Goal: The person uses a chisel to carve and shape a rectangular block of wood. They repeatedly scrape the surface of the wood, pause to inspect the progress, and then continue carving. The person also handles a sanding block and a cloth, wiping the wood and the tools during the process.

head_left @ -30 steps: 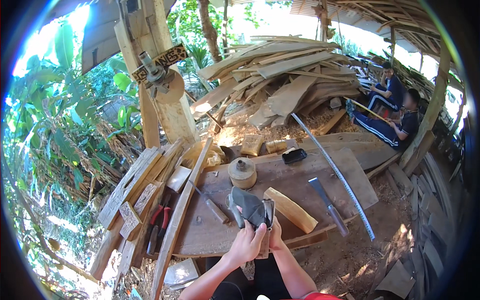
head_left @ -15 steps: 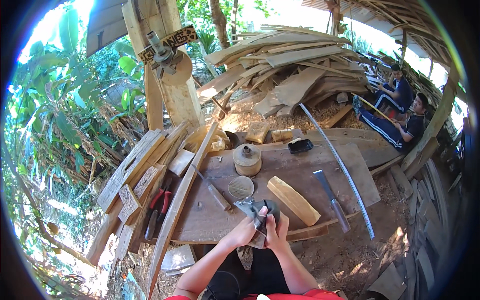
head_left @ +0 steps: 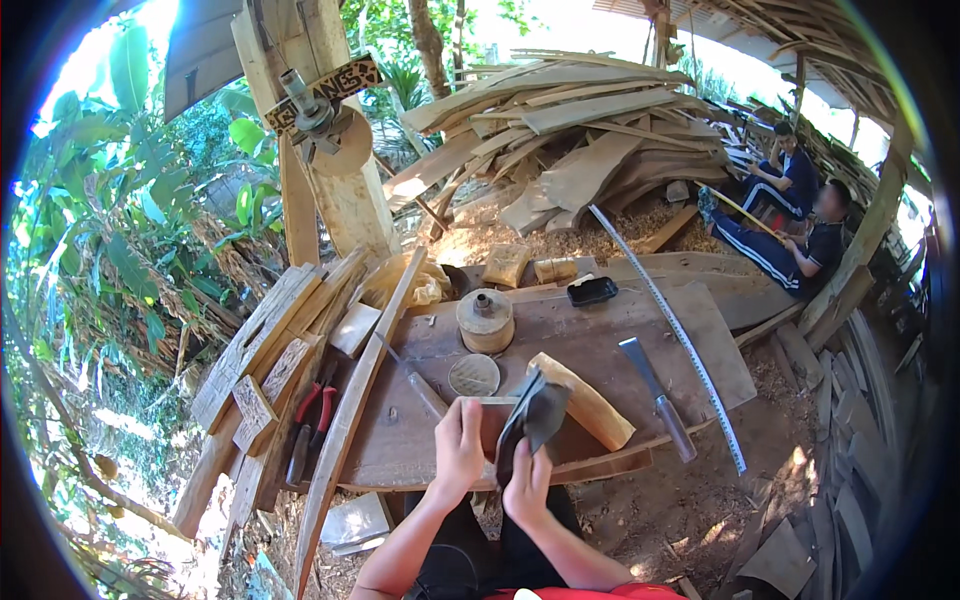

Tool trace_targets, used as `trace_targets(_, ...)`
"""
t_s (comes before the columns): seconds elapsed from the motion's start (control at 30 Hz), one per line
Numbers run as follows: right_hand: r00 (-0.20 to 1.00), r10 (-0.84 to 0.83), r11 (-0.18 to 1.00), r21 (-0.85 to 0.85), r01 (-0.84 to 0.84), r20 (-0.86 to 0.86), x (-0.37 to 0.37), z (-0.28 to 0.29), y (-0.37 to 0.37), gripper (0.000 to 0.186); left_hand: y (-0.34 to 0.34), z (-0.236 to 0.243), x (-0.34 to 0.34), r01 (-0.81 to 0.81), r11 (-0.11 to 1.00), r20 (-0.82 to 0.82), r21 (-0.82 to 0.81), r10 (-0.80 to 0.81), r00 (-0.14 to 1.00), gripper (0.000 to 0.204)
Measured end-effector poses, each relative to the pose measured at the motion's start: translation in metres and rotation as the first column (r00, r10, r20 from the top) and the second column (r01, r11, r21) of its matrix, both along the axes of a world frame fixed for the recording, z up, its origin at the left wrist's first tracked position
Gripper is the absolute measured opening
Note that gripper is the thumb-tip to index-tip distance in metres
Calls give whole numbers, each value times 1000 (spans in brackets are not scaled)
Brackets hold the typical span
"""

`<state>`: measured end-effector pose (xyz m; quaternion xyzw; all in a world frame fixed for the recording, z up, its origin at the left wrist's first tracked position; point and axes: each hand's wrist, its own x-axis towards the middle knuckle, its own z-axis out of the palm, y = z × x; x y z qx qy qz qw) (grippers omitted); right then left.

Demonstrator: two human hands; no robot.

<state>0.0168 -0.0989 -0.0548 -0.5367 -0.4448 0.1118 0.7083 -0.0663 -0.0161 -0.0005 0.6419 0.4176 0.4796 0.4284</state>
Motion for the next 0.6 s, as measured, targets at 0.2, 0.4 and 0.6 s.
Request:
trace_targets(0.2,972,106,975,-169,-143,-210,17,14,9,27,-11,17,-8,94,952,-124,-291,-135,983,46)
trace_targets(0.4,897,122,988,-37,-151,-426,19,-2,15,38,-7,7,-6,226,947,-36,-228,-240,970,44)
trace_targets(0.6,983,-182,977,-111,182,8,-5,-50,-17,36,-10,5,-1,219,920,281,-325,-127,951,37)
